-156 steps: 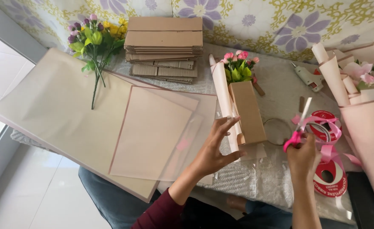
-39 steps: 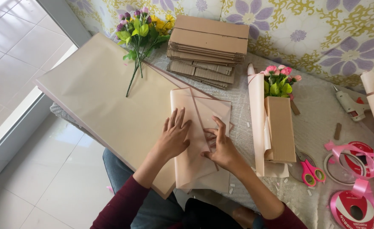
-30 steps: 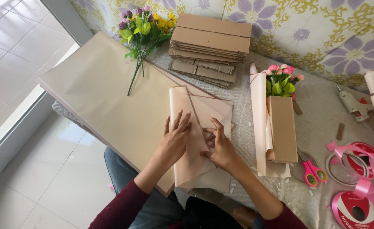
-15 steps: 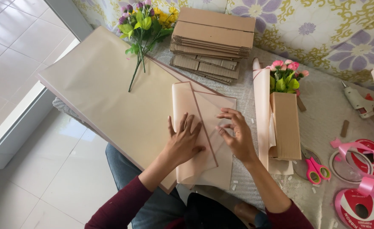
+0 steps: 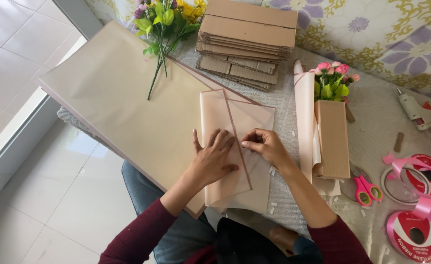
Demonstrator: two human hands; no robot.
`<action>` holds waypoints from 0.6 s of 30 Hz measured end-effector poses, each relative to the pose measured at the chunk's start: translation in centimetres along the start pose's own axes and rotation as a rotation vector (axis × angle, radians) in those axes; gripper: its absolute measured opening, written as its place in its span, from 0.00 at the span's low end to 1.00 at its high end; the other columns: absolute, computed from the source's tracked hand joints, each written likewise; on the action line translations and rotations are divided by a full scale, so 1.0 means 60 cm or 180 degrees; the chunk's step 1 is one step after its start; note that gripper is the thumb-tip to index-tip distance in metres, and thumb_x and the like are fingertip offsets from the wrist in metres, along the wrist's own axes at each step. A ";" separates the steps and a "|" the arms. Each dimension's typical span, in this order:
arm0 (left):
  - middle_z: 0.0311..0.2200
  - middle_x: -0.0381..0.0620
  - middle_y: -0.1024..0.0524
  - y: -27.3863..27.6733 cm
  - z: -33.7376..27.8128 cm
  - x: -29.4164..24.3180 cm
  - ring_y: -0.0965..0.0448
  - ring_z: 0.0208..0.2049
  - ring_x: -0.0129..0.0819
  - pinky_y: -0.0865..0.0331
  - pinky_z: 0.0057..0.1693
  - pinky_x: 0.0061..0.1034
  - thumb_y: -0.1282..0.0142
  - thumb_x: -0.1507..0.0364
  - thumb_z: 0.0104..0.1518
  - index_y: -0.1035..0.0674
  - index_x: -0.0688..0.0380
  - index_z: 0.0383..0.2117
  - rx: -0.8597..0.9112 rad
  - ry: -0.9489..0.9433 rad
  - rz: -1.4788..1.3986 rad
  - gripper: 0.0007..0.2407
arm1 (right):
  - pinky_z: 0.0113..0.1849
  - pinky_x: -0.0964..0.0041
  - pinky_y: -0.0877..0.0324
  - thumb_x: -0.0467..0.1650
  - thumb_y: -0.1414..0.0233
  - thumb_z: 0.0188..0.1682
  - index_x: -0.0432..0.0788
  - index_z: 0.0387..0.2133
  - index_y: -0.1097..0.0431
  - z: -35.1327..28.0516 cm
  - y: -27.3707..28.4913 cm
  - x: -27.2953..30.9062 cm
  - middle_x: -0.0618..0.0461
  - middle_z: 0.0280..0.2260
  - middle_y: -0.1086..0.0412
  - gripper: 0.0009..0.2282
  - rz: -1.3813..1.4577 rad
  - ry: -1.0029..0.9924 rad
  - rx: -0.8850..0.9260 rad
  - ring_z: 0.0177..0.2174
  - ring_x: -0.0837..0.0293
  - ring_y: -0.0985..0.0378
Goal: The person wraps a small bouquet of artificial pink flowers in a cardboard sleeve and then in a sheet of light pink wrapping paper. They use scissors to cut clear tape and apply it to secure the paper around the bouquet.
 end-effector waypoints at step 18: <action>0.63 0.49 0.42 -0.005 0.000 0.006 0.48 0.69 0.47 0.64 0.60 0.89 0.44 0.47 0.53 0.32 0.50 0.63 0.0039 0.0007 -0.0020 0.33 | 0.30 0.66 0.19 0.20 0.37 0.42 0.33 0.41 0.24 0.031 0.007 -0.028 0.45 0.30 0.24 0.12 -0.0800 -0.0140 0.0352 0.30 0.60 0.19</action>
Point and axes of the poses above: each hand's wrist, its own z-axis towards the middle knuckle, its own y-axis out of the back of the hand, x = y × z, the point moved 1 cm from there along z, towards the middle knuckle
